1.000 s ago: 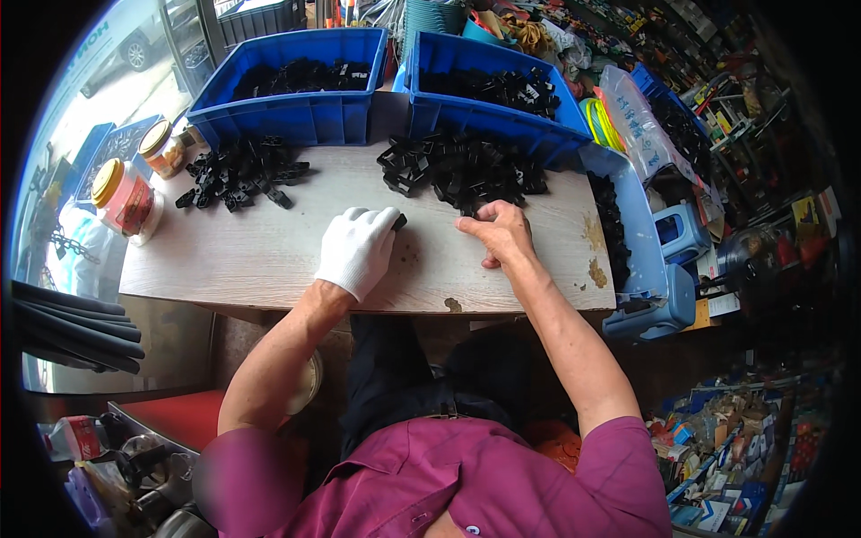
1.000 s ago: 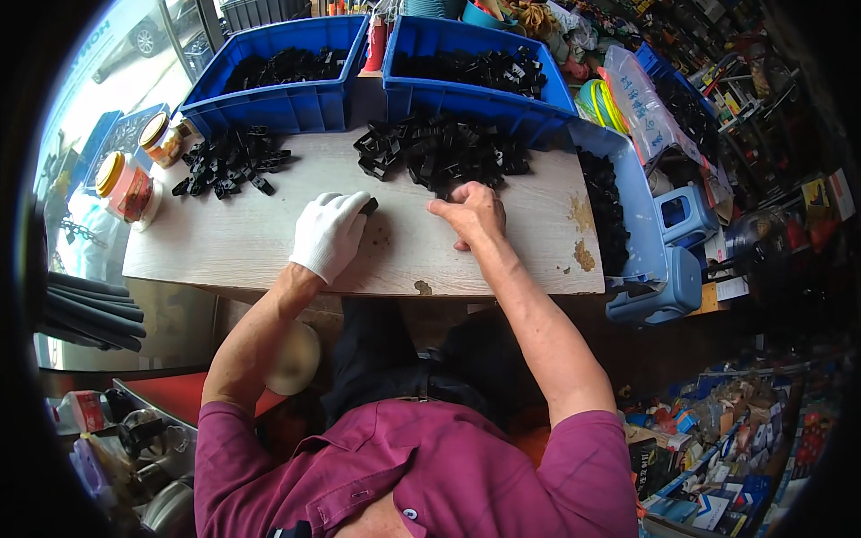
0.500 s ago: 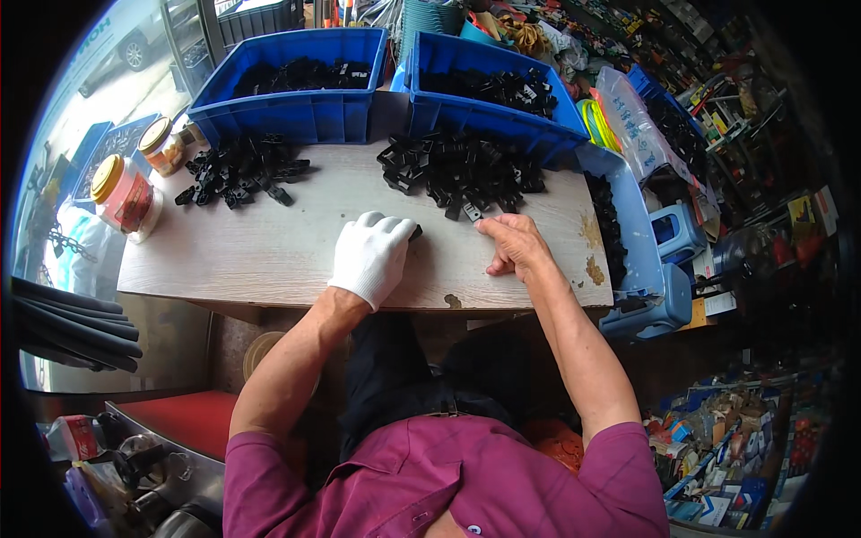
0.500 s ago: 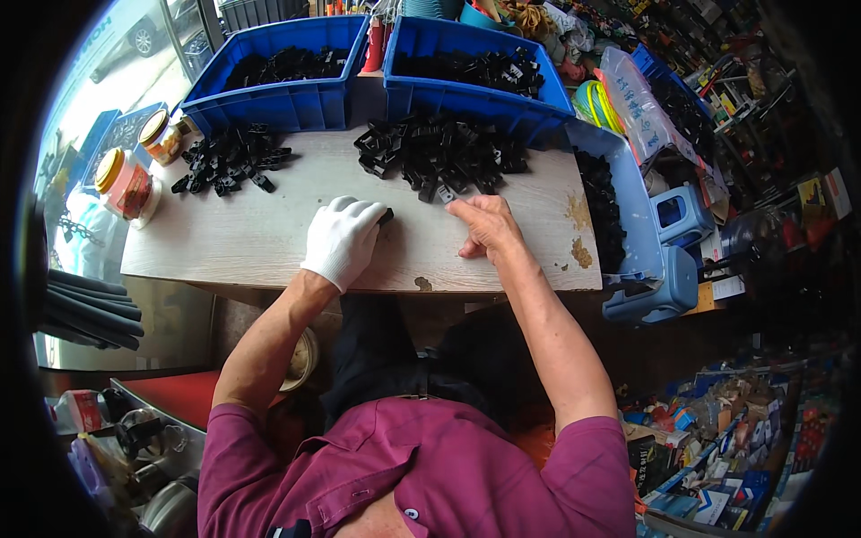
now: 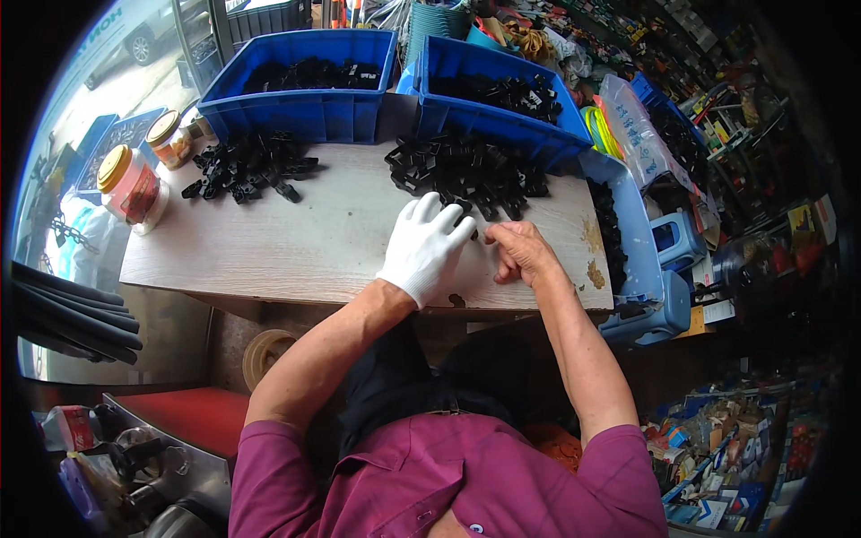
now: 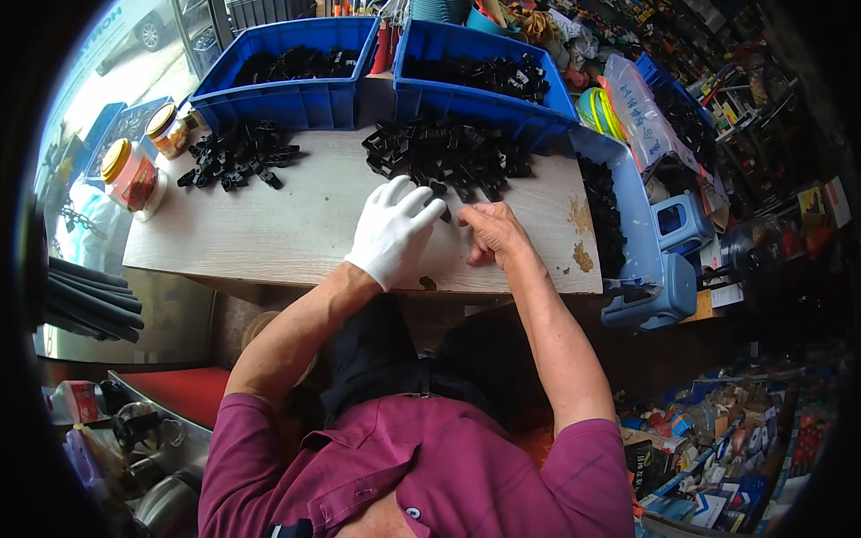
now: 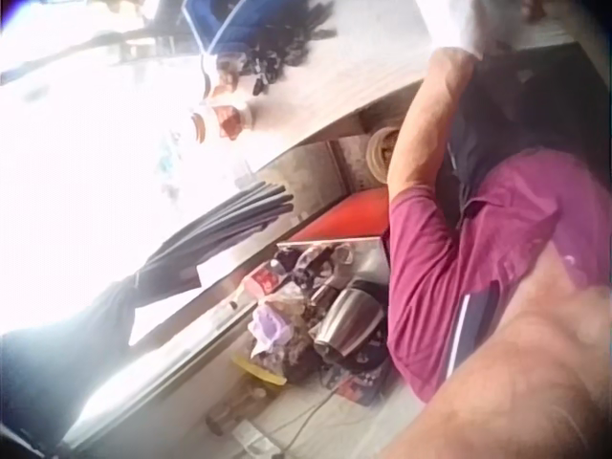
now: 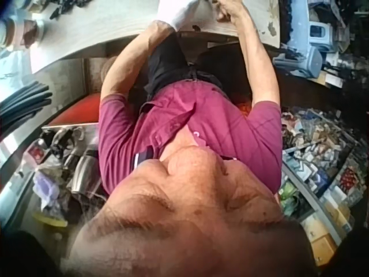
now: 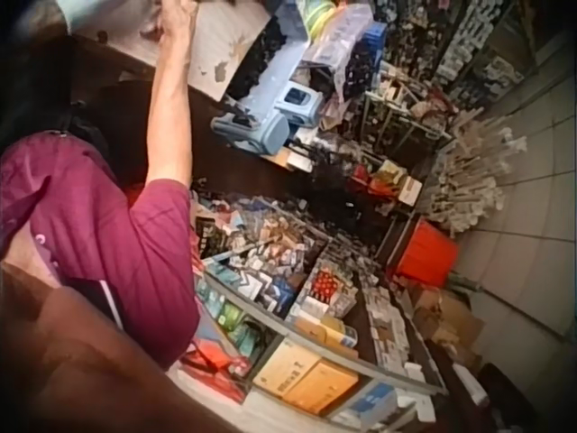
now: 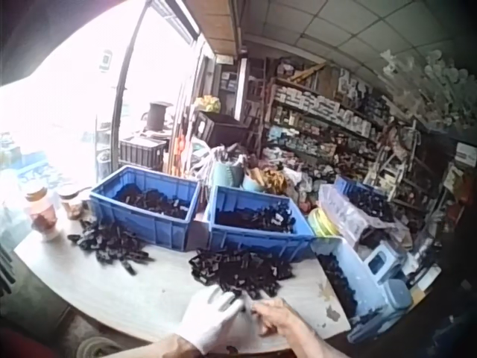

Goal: The person inspects and sorts small black plastic components on a workbench by hand, wearing a white glove.

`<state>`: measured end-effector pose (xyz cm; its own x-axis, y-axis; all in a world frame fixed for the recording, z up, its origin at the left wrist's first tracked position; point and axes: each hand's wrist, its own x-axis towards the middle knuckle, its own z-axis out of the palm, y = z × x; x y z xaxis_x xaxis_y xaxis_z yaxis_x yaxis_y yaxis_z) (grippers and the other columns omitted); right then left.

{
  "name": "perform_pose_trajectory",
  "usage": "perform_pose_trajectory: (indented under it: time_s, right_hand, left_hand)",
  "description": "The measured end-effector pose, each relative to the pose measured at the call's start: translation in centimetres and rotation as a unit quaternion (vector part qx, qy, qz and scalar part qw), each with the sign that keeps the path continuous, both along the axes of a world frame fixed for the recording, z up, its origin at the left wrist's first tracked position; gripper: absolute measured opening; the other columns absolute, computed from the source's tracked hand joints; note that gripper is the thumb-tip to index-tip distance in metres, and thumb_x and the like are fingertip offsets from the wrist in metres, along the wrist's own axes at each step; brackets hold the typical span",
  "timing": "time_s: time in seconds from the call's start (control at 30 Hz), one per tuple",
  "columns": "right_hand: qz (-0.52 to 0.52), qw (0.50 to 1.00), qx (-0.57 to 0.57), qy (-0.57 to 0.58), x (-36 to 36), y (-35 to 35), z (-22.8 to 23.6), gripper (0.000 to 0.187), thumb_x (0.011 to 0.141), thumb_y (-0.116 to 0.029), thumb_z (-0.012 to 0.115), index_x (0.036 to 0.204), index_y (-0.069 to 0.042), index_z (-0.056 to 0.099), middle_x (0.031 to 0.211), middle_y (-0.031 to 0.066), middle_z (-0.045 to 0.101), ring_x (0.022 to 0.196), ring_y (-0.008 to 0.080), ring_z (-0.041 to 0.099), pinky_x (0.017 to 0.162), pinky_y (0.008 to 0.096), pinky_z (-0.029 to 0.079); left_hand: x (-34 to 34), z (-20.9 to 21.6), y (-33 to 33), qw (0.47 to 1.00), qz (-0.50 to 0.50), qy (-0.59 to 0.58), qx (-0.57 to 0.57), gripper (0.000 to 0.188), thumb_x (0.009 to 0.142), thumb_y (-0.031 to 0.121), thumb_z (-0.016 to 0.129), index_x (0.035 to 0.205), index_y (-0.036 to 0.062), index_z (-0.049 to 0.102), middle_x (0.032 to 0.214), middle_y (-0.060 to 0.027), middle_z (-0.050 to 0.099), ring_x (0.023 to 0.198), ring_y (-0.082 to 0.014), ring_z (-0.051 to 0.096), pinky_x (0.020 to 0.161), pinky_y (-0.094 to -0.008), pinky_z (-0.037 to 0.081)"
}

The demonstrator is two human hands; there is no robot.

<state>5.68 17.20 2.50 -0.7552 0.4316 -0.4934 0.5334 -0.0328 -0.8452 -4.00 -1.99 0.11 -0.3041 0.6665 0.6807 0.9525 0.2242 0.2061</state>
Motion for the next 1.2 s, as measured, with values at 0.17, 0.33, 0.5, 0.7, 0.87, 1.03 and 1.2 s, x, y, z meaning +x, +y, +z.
perform_pose_trajectory:
  time_s: [0.17, 0.33, 0.5, 0.7, 0.87, 1.03, 1.2]
  right_hand:
    - [-0.005, 1.0, 0.007, 0.016, -0.1, -0.7, -0.4, 0.026, 0.093, -0.028, 0.072, 0.1, -0.004, 0.067, 0.047, -0.0008, 0.046, 0.038, 0.0138, 0.052, 0.044, 0.0362, 0.055]
    - [-0.027, 0.995, 0.085, 0.043, -0.1, -1.9, -0.1, 0.031, 0.092, -0.02, 0.072, 0.118, -0.003, 0.066, 0.059, 0.0024, 0.059, 0.041, 0.01, 0.053, 0.04, 0.0328, 0.051]
    - [0.001, 0.989, 0.147, 0.016, -1.2, -3.2, 0.6, 0.036, 0.088, -0.019, 0.076, 0.12, -0.005, 0.068, 0.071, 0.0076, 0.066, 0.042, 0.0111, 0.05, 0.037, 0.0307, 0.047]
    - [-0.038, 0.99, 0.133, 0.003, -1.1, -2.5, -0.1, 0.028, 0.089, -0.019, 0.073, 0.111, -0.003, 0.07, 0.066, 0.0059, 0.063, 0.039, 0.012, 0.05, 0.037, 0.031, 0.047]
    - [-0.033, 0.997, 0.075, 0.015, -0.8, -2.4, 0.2, 0.026, 0.088, -0.021, 0.075, 0.103, -0.001, 0.069, 0.062, 0.0041, 0.059, 0.037, 0.0118, 0.049, 0.037, 0.0311, 0.047]
    - [-0.051, 0.995, 0.08, 0.029, -0.8, -2.8, 0.7, 0.044, 0.085, -0.021, 0.079, 0.12, 0.0, 0.064, 0.071, 0.006, 0.063, 0.038, 0.0108, 0.049, 0.037, 0.0297, 0.046]
    - [-0.005, 0.993, 0.108, 0.044, -0.3, -2.7, 0.4, 0.046, 0.082, -0.015, 0.081, 0.121, 0.0, 0.064, 0.074, 0.0056, 0.064, 0.039, 0.0091, 0.047, 0.037, 0.0286, 0.046]
  left_hand:
    - [-0.7, -1.5, 2.1, 0.999, 0.018, 0.028, -0.04, 0.021, 0.076, 0.012, 0.067, 0.098, 0.0127, 0.067, 0.099, -0.0052, 0.065, 0.102, -0.0321, 0.059, 0.093, -0.0445, 0.048]
    - [-0.7, -1.9, 2.5, 1.0, 0.019, 0.009, -0.021, 0.022, 0.077, 0.009, 0.066, 0.098, 0.0123, 0.067, 0.097, -0.005, 0.065, 0.096, -0.0295, 0.061, 0.086, -0.0443, 0.049]
    - [-0.9, -1.6, 2.7, 0.999, 0.002, -0.002, -0.033, 0.024, 0.077, 0.009, 0.066, 0.1, 0.0126, 0.066, 0.094, -0.0032, 0.066, 0.092, -0.0284, 0.062, 0.079, -0.0445, 0.05]
    - [-0.6, 0.6, 0.2, 0.997, 0.011, -0.025, 0.067, 0.031, 0.077, 0.007, 0.069, 0.108, 0.0104, 0.066, 0.102, -0.007, 0.068, 0.098, -0.031, 0.064, 0.081, -0.0425, 0.051]
    - [-2.5, 0.7, -5.7, 0.994, 0.085, -0.063, -0.026, 0.027, 0.079, 0.008, 0.071, 0.105, 0.0062, 0.067, 0.103, -0.0101, 0.07, 0.096, -0.0337, 0.065, 0.079, -0.0454, 0.052]
    - [-2.8, -1.2, -6.1, 0.991, 0.097, -0.035, -0.081, 0.022, 0.084, 0.008, 0.068, 0.106, 0.0088, 0.069, 0.098, -0.0061, 0.072, 0.096, -0.0308, 0.066, 0.081, -0.044, 0.052]
    - [-2.6, -0.2, -5.1, 0.994, 0.092, -0.051, -0.012, 0.02, 0.085, 0.008, 0.067, 0.105, 0.0086, 0.068, 0.098, -0.006, 0.073, 0.094, -0.0316, 0.066, 0.082, -0.0448, 0.052]
